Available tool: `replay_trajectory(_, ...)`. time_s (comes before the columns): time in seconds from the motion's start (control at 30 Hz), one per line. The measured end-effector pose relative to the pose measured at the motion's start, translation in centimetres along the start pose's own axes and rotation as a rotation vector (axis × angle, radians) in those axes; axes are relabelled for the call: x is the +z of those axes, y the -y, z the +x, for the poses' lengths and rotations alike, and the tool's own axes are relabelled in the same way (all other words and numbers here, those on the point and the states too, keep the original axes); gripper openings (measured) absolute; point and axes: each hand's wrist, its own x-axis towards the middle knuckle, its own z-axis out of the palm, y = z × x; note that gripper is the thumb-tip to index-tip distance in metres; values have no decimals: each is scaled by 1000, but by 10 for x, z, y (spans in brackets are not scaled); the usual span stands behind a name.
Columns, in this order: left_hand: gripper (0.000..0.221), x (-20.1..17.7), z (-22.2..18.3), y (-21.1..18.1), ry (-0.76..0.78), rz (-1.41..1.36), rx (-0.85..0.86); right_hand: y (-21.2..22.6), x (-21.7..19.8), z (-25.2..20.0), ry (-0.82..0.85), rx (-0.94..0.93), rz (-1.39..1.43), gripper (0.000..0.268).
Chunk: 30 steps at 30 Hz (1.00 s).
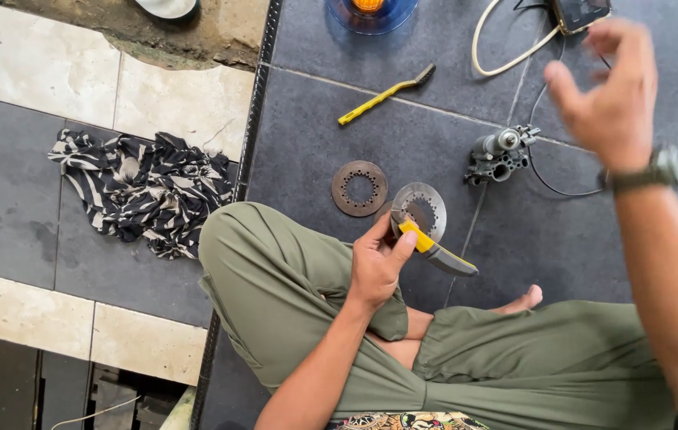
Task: Scraping debris or rust off a motorcycle clutch plate using a small hand tool while sitting on the floor.
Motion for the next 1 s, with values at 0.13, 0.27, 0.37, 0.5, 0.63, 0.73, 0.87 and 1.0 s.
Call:
replay_trajectory(0.13,47,1,-1,-7,-2,60,-5,-145,49,22,45,22,-417,60)
replay_trajectory(0.27,48,-2,1,-6,-14,71,2,-173,73,25,121,153,-393,72)
replay_trajectory(0.37,50,-2,3,-9,-19,52,-2,-164,66,19,-26,28,-294,52)
replay_trajectory(0.5,43,2,-1,-11,29,33,-1,-134,52,-6,0,135,-249,75)
replay_trajectory(0.63,36,1,-2,-8,40,43,2,-103,41,-25,28,196,-220,77)
replay_trajectory(0.73,37,1,-3,-7,35,60,-1,-100,44,-35,55,157,-303,71)
replay_trajectory(0.87,39,2,-3,-9,44,46,-4,-107,51,-32,107,243,-324,71)
replay_trajectory(1.0,39,3,-3,-11,41,68,0,-117,58,-29,137,188,-440,62)
